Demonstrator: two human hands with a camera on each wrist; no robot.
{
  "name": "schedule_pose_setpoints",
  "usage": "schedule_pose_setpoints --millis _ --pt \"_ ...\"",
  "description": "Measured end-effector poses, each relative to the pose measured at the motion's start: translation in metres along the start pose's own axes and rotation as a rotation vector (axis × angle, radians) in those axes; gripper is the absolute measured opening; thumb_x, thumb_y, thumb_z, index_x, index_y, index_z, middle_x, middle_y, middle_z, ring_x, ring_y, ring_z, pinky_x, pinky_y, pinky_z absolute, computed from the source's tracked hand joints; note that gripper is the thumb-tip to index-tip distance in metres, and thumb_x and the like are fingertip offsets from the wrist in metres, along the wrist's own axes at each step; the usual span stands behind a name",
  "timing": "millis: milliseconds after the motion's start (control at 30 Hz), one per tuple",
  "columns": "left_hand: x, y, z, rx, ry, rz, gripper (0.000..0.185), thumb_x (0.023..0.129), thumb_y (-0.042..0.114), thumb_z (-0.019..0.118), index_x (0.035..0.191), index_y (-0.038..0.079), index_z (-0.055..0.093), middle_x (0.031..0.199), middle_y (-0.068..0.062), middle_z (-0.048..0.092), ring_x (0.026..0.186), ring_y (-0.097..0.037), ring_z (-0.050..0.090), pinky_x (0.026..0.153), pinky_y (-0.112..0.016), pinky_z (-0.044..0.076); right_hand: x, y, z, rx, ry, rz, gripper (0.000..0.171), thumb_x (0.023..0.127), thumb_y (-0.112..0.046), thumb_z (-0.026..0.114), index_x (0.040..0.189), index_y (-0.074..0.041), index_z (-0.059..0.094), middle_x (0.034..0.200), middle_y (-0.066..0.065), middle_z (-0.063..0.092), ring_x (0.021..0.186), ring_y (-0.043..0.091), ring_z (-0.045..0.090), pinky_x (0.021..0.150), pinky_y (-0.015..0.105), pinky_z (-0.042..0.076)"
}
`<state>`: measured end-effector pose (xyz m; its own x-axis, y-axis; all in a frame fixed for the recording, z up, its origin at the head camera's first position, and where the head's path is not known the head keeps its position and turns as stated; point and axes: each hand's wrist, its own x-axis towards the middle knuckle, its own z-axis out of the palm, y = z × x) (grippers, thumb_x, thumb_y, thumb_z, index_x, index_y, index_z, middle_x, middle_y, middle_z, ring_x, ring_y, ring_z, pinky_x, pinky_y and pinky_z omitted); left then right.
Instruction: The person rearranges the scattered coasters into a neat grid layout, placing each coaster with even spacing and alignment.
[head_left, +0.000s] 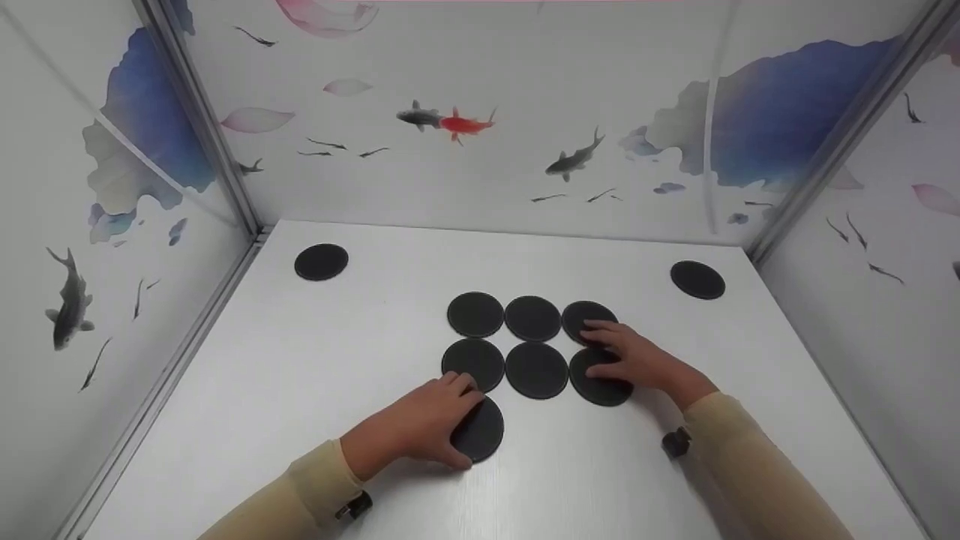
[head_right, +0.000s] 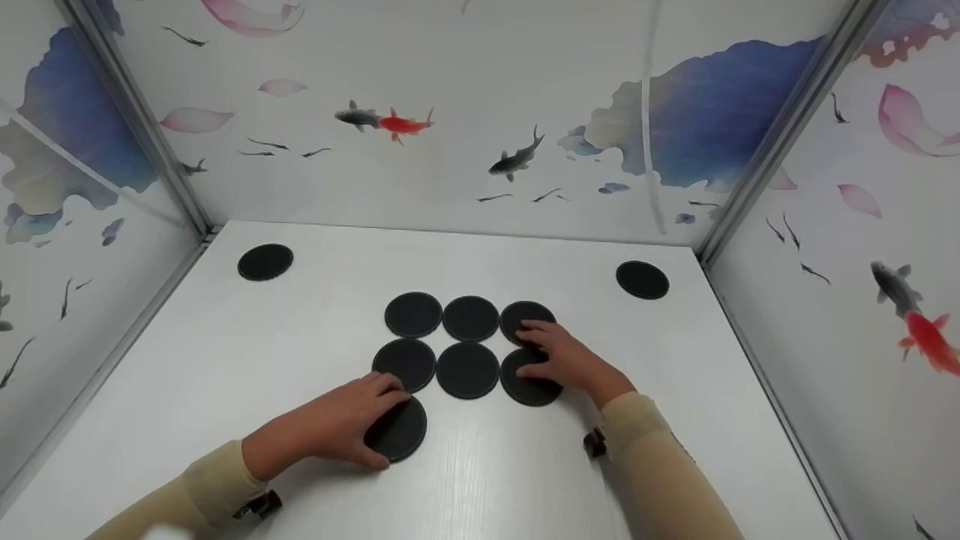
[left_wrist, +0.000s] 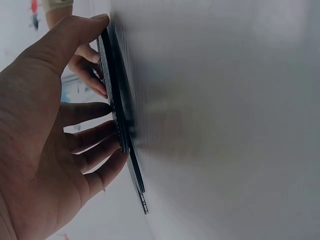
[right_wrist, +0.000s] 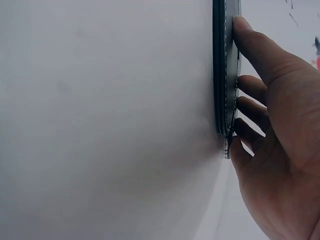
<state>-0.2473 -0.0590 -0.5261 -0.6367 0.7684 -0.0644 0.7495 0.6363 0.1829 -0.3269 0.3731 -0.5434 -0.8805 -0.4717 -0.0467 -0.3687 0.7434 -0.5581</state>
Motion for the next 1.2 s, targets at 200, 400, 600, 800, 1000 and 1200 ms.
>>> schedule_pose_setpoints --millis 200,400,600,800,1000,1200 --pt "-0.0017 0.0032 -0.0004 0.019 0.017 0.005 0.096 0.081 0.062 0.091 0.155 0.009 0.060 0.146 -0.007 0.056 0.125 -0.020 0.054 0.106 -0.037 0.054 0.0006 -0.0009 -0.0014 -0.016 -0.009 -0.005 0.079 0.098 -0.046 0.086 0.162 -0.008 0.057 0.175 0.013 0.040 0.163 0.047 0.029 0.129 0.067 0.028" --pt "-0.0022 0.0047 0.0011 0.017 0.026 0.019 0.094 0.082 0.060 0.091 0.156 0.010 0.059 0.147 -0.007 0.056 0.127 -0.020 0.054 0.107 -0.037 0.054 -0.0001 -0.0022 -0.0002 -0.012 -0.008 -0.007 0.078 0.098 -0.043 0.086 0.161 -0.007 0.057 0.175 0.014 0.040 0.163 0.047 0.029 0.129 0.067 0.028" --pt "-0.0016 0.0037 0.0031 0.025 0.028 0.033 0.093 0.083 0.060 0.089 0.156 0.009 0.059 0.147 -0.008 0.056 0.127 -0.021 0.055 0.107 -0.038 0.054 -0.0002 -0.0027 -0.0002 -0.014 -0.014 0.002 0.078 0.099 -0.043 0.085 0.163 -0.009 0.056 0.176 0.013 0.039 0.164 0.046 0.029 0.129 0.066 0.029" --pt "-0.0029 0.0031 0.0019 0.020 0.012 0.023 0.092 0.086 0.060 0.088 0.156 0.009 0.059 0.148 -0.007 0.055 0.128 -0.021 0.056 0.108 -0.038 0.054 0.0013 -0.0016 -0.0014 -0.041 -0.016 -0.004 0.077 0.100 -0.043 0.085 0.163 -0.009 0.056 0.176 0.013 0.039 0.163 0.046 0.029 0.129 0.067 0.030" --pt "-0.0039 0.0036 0.0020 0.026 0.007 0.025 0.092 0.088 0.061 0.087 0.158 0.008 0.058 0.150 -0.008 0.055 0.132 -0.023 0.055 0.110 -0.038 0.053 0.0015 -0.0015 -0.0011 -0.039 -0.014 0.005 0.077 0.100 -0.044 0.085 0.163 -0.011 0.056 0.176 0.012 0.039 0.164 0.046 0.029 0.129 0.067 0.030" --pt "-0.0056 0.0039 0.0041 0.032 0.020 0.038 0.092 0.088 0.062 0.087 0.158 0.009 0.058 0.151 -0.009 0.055 0.133 -0.023 0.055 0.110 -0.038 0.053 -0.0003 -0.0017 -0.0004 -0.031 -0.018 0.016 0.078 0.100 -0.044 0.085 0.165 -0.012 0.054 0.176 0.013 0.038 0.163 0.047 0.028 0.128 0.068 0.030"
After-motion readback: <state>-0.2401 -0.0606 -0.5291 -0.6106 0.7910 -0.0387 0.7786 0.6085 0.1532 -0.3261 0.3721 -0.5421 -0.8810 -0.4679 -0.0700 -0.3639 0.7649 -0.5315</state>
